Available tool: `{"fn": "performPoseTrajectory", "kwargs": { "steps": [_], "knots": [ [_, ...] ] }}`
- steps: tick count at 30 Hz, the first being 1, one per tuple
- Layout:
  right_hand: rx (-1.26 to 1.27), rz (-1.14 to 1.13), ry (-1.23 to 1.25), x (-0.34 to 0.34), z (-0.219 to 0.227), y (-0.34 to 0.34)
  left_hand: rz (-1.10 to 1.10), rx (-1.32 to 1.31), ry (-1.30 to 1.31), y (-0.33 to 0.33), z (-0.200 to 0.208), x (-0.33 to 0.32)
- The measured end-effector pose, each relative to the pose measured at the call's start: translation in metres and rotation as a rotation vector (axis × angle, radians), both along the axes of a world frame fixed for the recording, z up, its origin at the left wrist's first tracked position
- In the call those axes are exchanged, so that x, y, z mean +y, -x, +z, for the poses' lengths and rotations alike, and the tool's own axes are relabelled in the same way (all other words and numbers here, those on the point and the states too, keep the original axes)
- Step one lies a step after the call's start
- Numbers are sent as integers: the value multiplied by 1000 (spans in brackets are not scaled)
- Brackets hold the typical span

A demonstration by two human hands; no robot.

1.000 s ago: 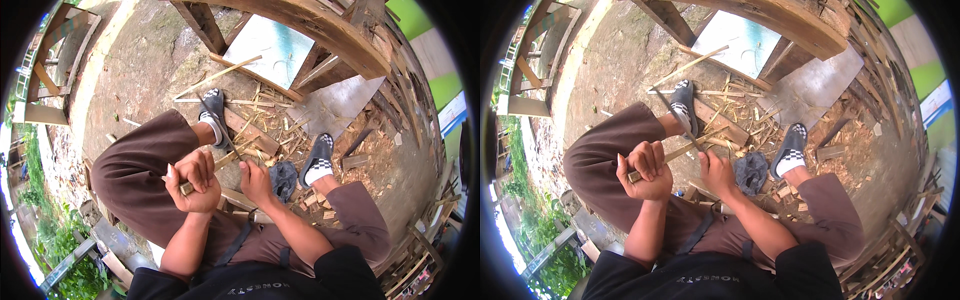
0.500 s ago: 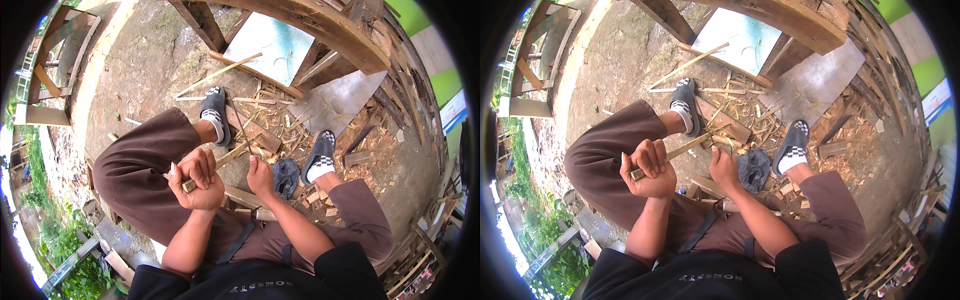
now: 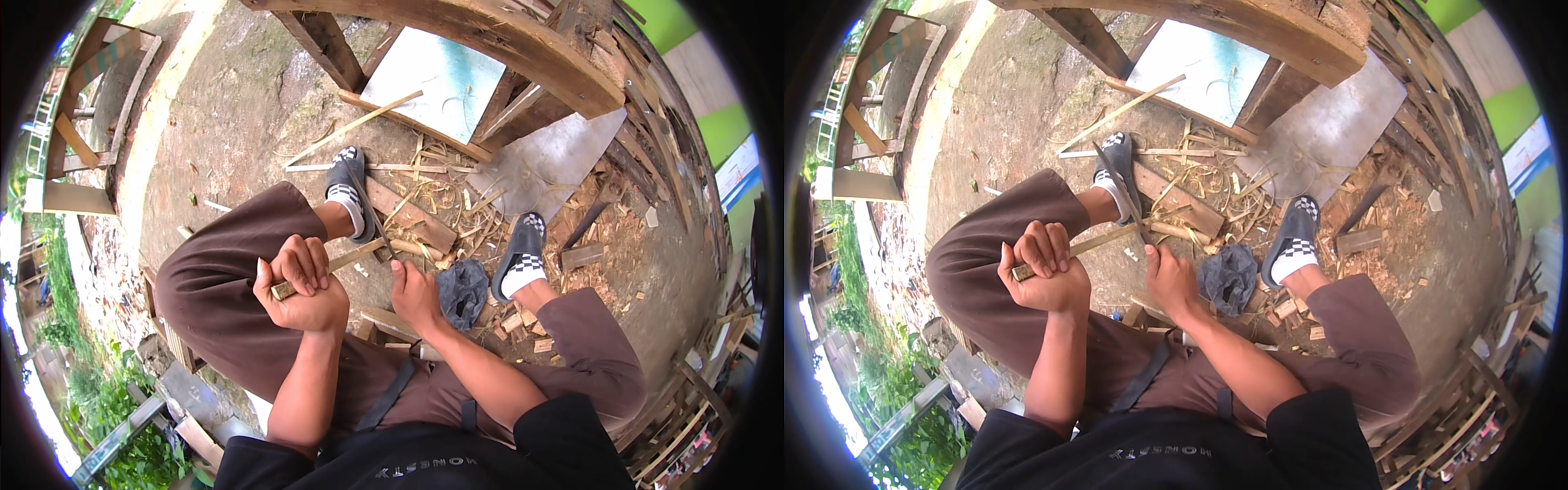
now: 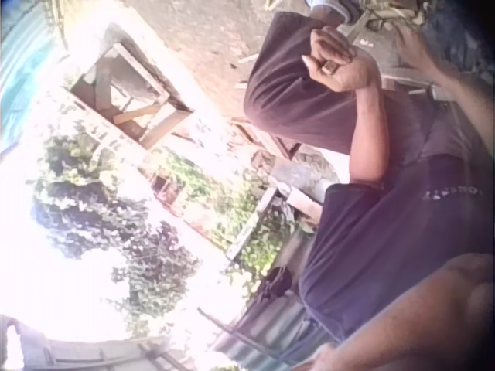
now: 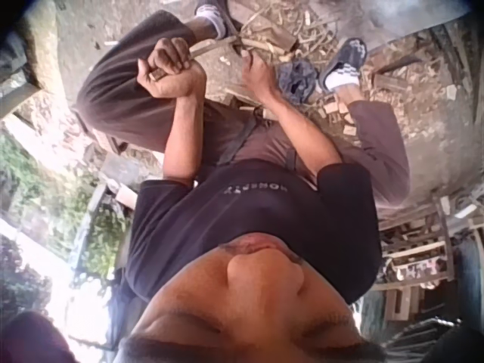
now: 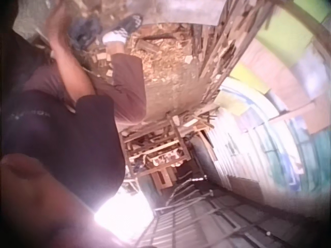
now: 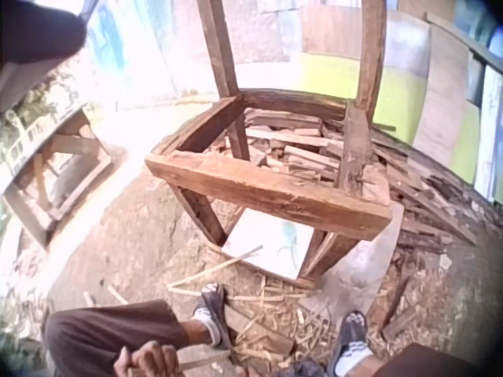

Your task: The person sits on the ground and uses a knife to shave thin strips from a small wooden stick, repeatedly turning the stick and removing shavings. The person occasionally inspects the stick and continues shaving along its length.

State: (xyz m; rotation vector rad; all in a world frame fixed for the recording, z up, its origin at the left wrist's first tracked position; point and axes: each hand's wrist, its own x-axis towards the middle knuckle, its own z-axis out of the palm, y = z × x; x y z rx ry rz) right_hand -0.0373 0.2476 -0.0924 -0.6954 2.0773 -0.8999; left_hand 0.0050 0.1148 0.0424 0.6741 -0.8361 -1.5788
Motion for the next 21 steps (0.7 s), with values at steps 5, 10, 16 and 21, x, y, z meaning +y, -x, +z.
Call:
{"fn": "performPoseTrajectory", "kwargs": {
  "steps": [5, 10, 16, 21],
  "knots": [
    [-18, -57, 140, 1, 13, -2, -98, -83, 110, 4, -3, 19],
    [87, -10, -26, 1, -6, 5, -42, -60, 29, 5, -1, 11],
    [86, -60, 229, 1, 11, 3, -106, -75, 114, 7, -2, 23],
    [67, -56, -48, 2, -16, 6, -74, -65, 61, 7, 3, 12]
  ]
}}
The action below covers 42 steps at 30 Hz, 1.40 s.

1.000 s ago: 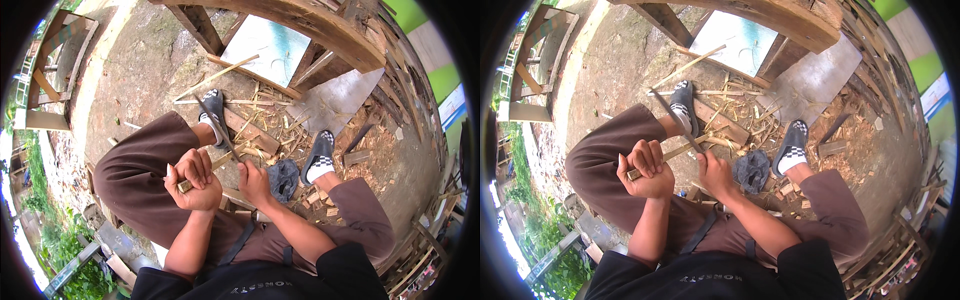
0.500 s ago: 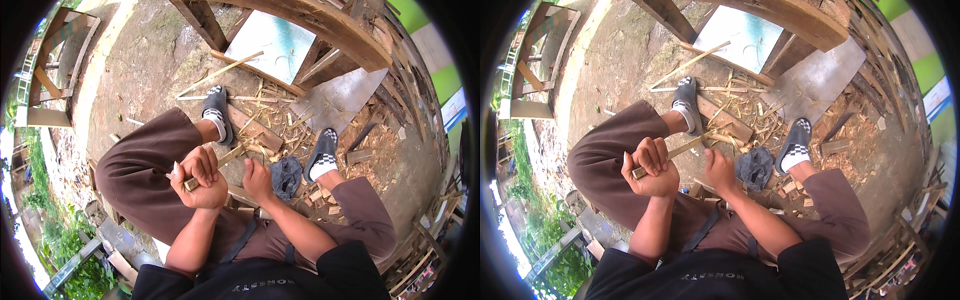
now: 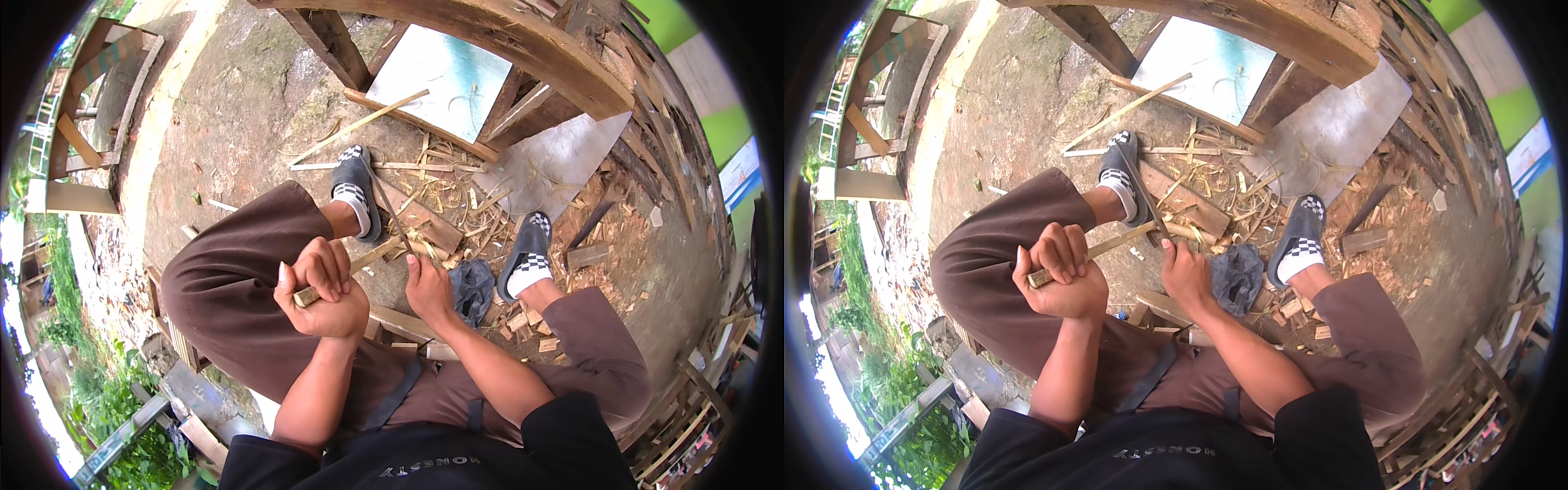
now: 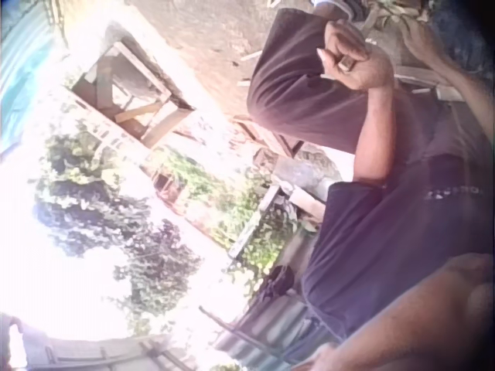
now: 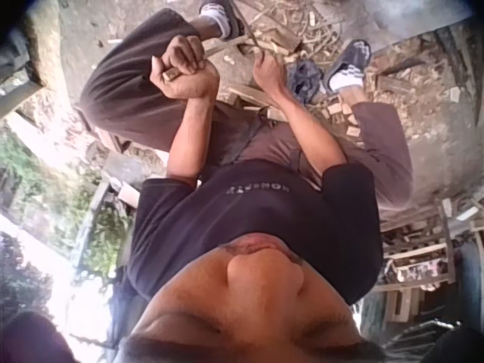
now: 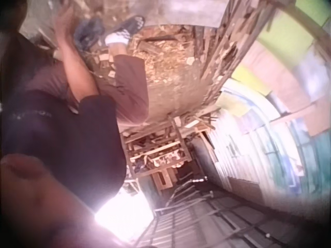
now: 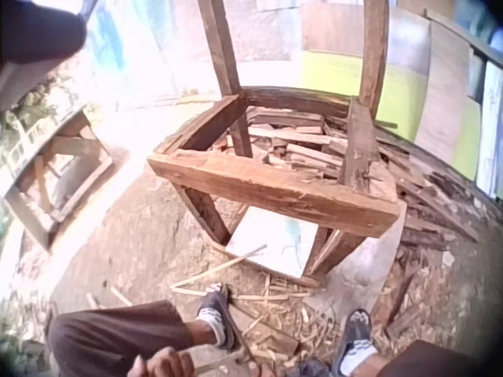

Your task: The person sits on the ground and uses a knife to shave thin strips from a small wooden stick, repeatedly turning the stick and removing shavings. The person occasionally inspects the stick and continues shaving along its length.

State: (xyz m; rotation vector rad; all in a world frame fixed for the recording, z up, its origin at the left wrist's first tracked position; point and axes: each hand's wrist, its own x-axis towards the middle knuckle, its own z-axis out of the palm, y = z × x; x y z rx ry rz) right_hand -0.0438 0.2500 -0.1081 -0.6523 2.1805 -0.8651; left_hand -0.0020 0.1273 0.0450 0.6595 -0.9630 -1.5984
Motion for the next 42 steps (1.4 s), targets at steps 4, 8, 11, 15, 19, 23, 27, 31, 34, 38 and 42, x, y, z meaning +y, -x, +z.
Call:
{"fn": "performPoseTrajectory", "kwargs": {
  "steps": [4, 8, 11, 15, 19, 23, 27, 31, 34, 38, 42],
  "knots": [
    [-15, 65, 194, -2, 30, -1, -44, -8, 60, -1, -5, 6],
    [27, -3, 79, 6, -5, -2, 14, -16, 72, 5, -4, 8],
    [49, 5, -78, 9, -28, 2, -14, -12, 87, 6, -5, 8],
    [20, 66, 82, 2, 11, -1, 13, 1, 80, 4, -7, 6],
    [-35, 2, 172, 4, -4, -3, -14, -18, 81, 5, -5, 10],
    [80, 16, -104, 17, -52, 4, -12, -7, 57, 5, -5, 8],
    [41, 52, 91, 5, -9, 0, 24, 1, 60, 0, -10, 6],
    [72, 53, 129, 13, -33, -6, 10, 9, 74, 2, -9, 8],
    [16, 41, -181, 28, -69, 7, -6, 6, 68, 2, -9, 10],
    [17, 77, 83, 11, -32, -2, 48, 15, 66, 1, -11, 4],
    [57, 16, 304, 16, -33, -11, -7, -19, 45, -3, -9, 5]
  ]
}}
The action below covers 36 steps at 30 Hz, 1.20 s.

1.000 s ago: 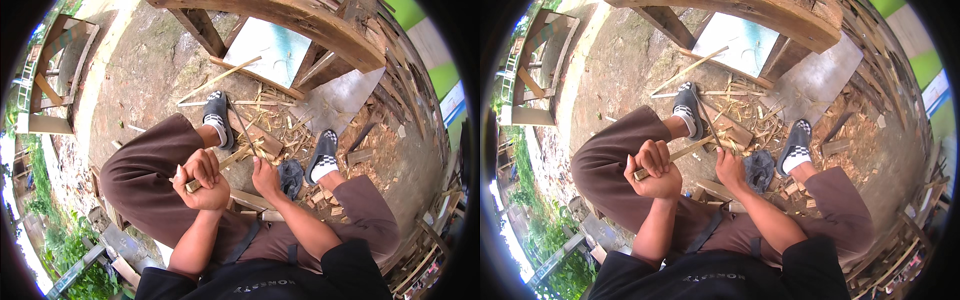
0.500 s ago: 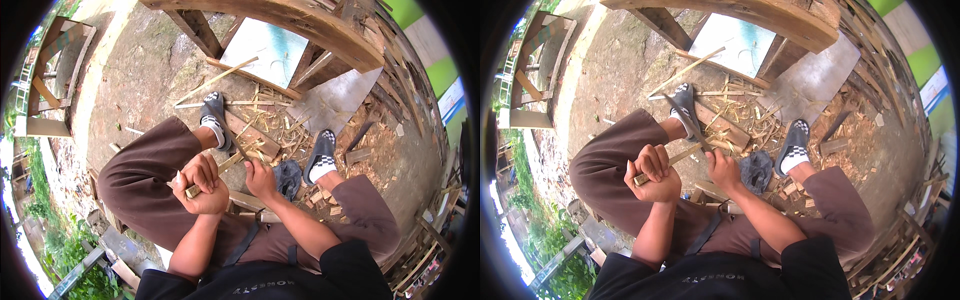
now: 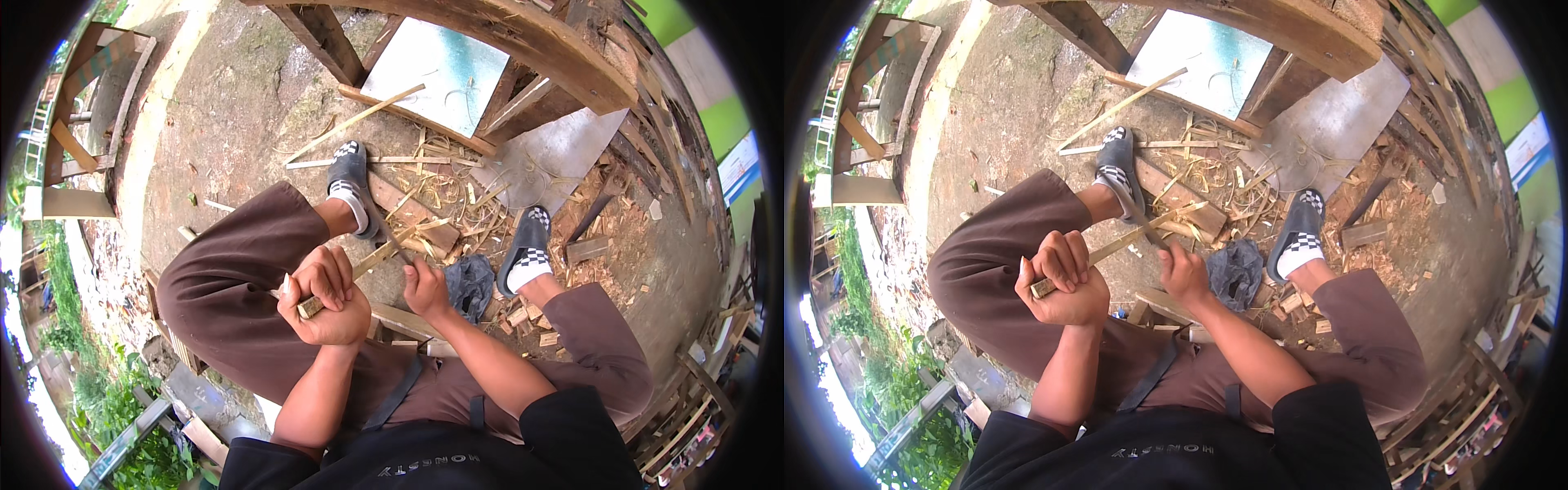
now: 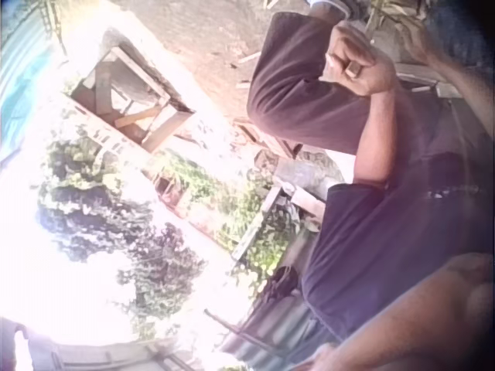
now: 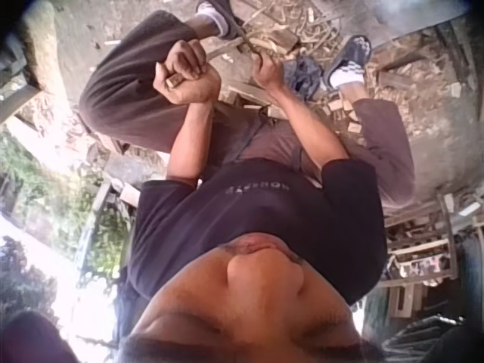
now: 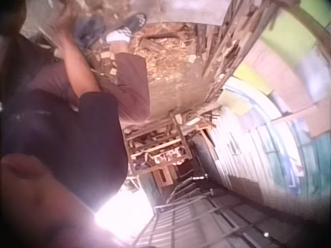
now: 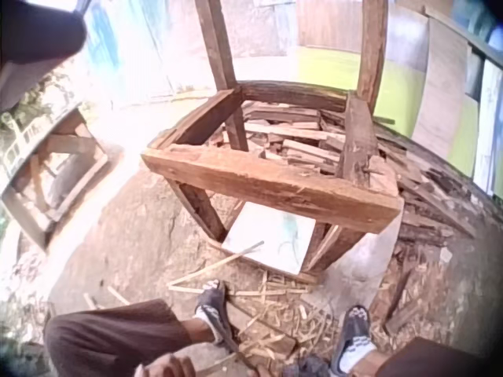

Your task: The person sits on the ground and uses a knife to shave thin strips from a small wooden stick, repeatedly turning the stick and removing shavings. The person occasionally inspects the stick and continues shaving along its length.

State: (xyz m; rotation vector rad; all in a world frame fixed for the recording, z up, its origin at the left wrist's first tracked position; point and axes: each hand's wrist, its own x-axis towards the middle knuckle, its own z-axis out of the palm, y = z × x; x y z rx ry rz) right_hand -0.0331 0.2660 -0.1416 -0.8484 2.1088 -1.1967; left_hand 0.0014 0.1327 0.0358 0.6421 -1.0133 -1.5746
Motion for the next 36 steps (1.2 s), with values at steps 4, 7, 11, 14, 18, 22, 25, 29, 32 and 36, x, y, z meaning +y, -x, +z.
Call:
{"fn": "performPoseTrajectory", "kwargs": {
  "steps": [4, 7, 11, 14, 18, 22, 25, 29, 32, 36],
  "knots": [
    [-34, 16, -492, 24, -50, 17, -15, 27, 45, 1, -3, 1],
    [-36, -46, -520, 14, -38, 4, 87, 57, -51, 8, 6, -6],
    [-18, 92, -131, 7, -2, 11, -27, 4, 36, -2, -4, 2],
    [-53, 49, -498, 27, -39, 10, -20, -26, 19, 3, -1, -1],
    [-64, 11, -628, 35, -56, 7, -5, -5, 38, 6, -1, 0],
    [2, 80, -268, 28, -27, 12, -18, 14, 39, 1, -3, 4],
    [-98, 122, -459, 45, -45, 20, 1, -10, 9, 4, -1, 2],
    [-180, 123, -747, 54, -61, 37, -13, 0, 64, 11, -2, 5],
    [-170, 171, -708, 47, -38, 48, 57, 17, 55, 11, -1, 3],
    [-171, 221, -678, 50, -30, 56, 56, 41, 99, 13, 0, 7]
  ]
}}
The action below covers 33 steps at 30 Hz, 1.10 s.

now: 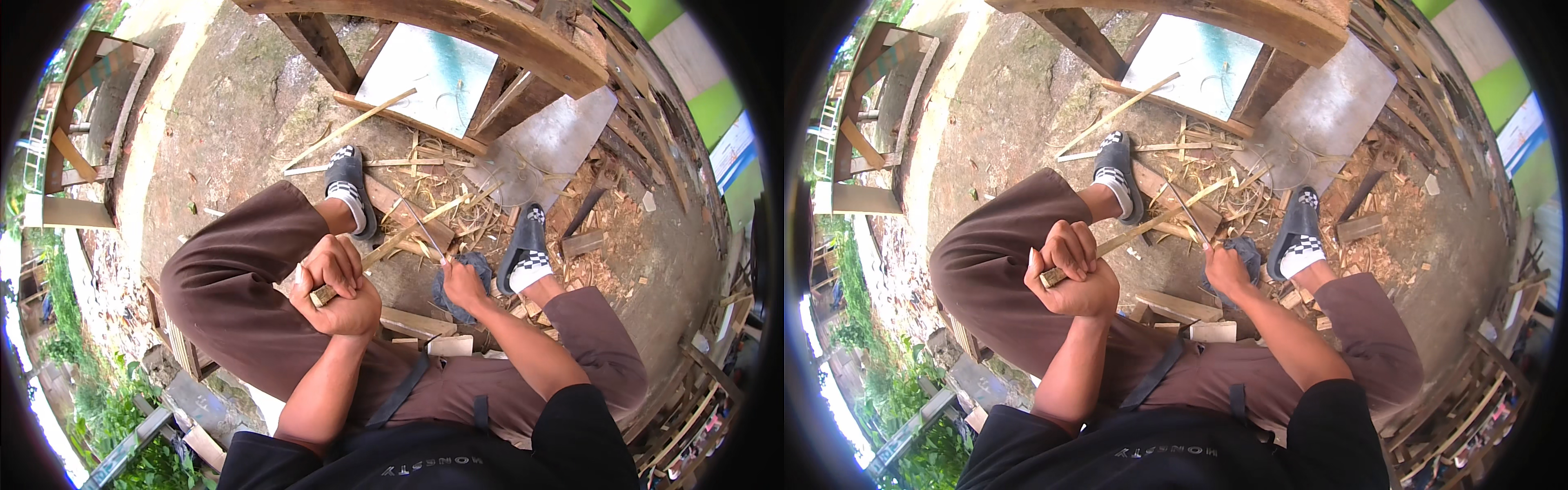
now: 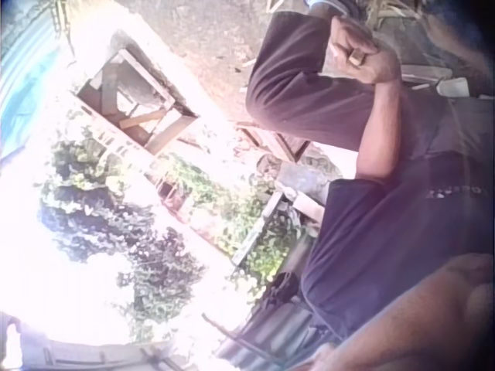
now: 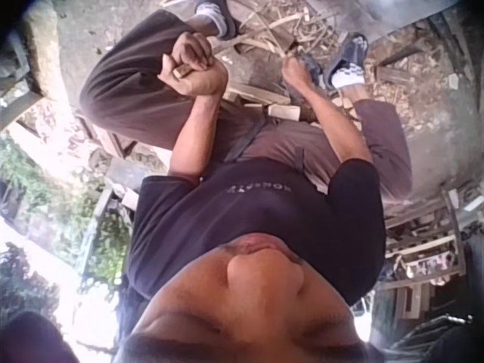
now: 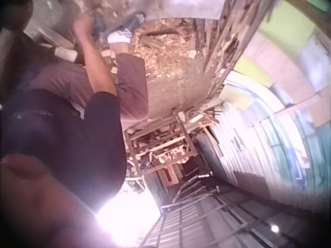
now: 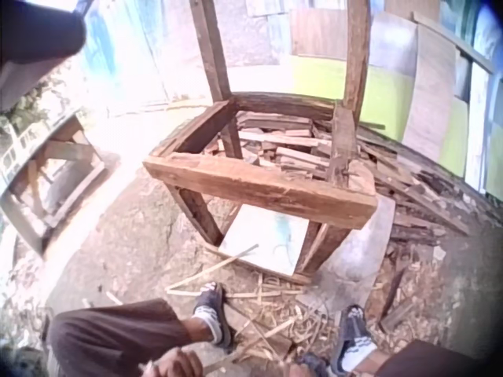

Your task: The person sits on the ground and uses a knife to shave thin strips from a small wooden stick, repeatedly turning the stick and removing shavings. The person occasionally inspects the stick and continues shaving along its length.

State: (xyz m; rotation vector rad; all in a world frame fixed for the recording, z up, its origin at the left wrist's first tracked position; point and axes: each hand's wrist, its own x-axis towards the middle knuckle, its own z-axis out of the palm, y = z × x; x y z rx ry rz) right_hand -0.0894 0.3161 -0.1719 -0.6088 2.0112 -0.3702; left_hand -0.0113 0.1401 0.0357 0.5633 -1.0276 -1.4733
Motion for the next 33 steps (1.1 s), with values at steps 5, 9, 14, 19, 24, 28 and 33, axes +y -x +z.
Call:
{"fn": "performPoseTrajectory", "kwargs": {
  "steps": [5, 9, 14, 19, 24, 28, 33],
  "knots": [
    [9, 51, 51, 39, -1, 14, -13, 2, -66, -7, -7, 1],
    [-41, -14, 187, 49, 16, -2, 6, 6, -72, -11, 0, 3],
    [15, 62, 119, 43, 15, 0, 65, 5, -32, -22, 15, 6],
    [4, 132, 74, 67, 5, 11, 101, -73, 52, -23, 6, 17],
    [84, 87, 157, 72, -4, 13, 57, -35, 38, -30, 9, 18],
    [77, 96, 168, 68, 0, 14, 44, -63, 18, -28, 2, 21],
    [97, 130, 389, 48, 25, 3, 42, -82, 19, -21, -1, 25]
  ]
}}
